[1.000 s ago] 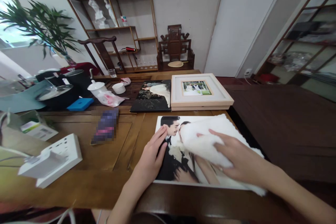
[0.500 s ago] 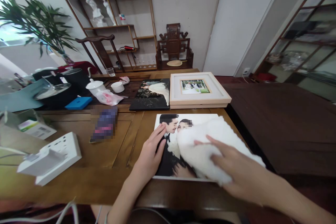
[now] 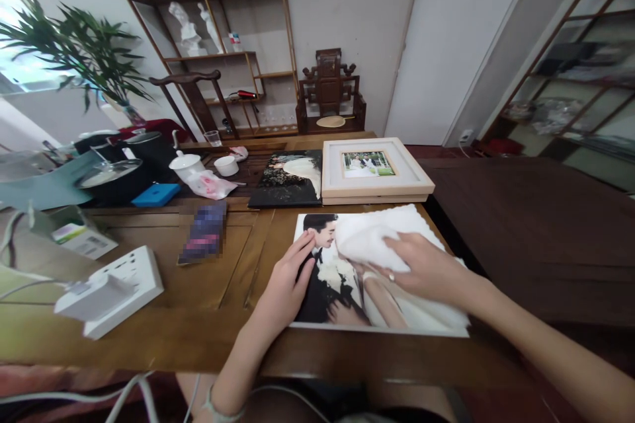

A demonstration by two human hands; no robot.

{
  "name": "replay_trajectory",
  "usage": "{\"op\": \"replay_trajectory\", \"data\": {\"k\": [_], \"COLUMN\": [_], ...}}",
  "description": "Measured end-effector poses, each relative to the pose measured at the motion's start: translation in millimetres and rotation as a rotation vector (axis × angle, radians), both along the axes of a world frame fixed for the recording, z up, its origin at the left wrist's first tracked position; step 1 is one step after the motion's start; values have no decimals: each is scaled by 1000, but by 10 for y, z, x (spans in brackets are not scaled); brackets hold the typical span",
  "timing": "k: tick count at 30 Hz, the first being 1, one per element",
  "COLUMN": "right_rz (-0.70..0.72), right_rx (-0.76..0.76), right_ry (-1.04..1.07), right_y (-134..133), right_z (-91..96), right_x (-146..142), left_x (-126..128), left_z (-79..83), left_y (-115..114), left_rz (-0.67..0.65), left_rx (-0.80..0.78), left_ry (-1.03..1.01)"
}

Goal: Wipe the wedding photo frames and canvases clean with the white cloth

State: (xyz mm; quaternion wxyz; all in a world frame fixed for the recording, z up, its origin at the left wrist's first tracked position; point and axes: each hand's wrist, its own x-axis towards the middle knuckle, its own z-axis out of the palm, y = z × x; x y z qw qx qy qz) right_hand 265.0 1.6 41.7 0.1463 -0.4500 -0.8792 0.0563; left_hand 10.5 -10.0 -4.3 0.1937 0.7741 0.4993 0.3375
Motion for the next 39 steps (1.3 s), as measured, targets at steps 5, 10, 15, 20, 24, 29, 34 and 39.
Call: {"op": "replay_trajectory", "data": {"k": [5, 10, 15, 20, 24, 29, 34, 39], "right_rz": [-3, -5, 148, 378, 304, 69, 11, -7], "right_rx": [37, 17, -37, -40, -56, -43, -18, -11], "right_ry": [10, -17, -72, -9, 23, -15, 24, 38], "right_y": [471, 303, -456, -906, -734, -123, 486, 454], "right_z": [56, 52, 104, 216, 166, 77, 92, 95], "right_x": [-17, -31, -96, -96, -97, -169, -235, -276], "left_x": [1, -2, -3, 6, -4, -4, 3, -5], "left_z": [22, -3, -41, -54, -47, -32, -20, -29], "left_y": [-9, -4, 4, 17, 20, 12, 6, 9], "left_rz": [10, 11, 8, -7, -5, -15, -19, -15], "left_rx": [-35, -8, 10, 14, 9, 15, 8, 15], "left_ry": [-5, -11, 3, 4, 7, 2, -4, -8]}}
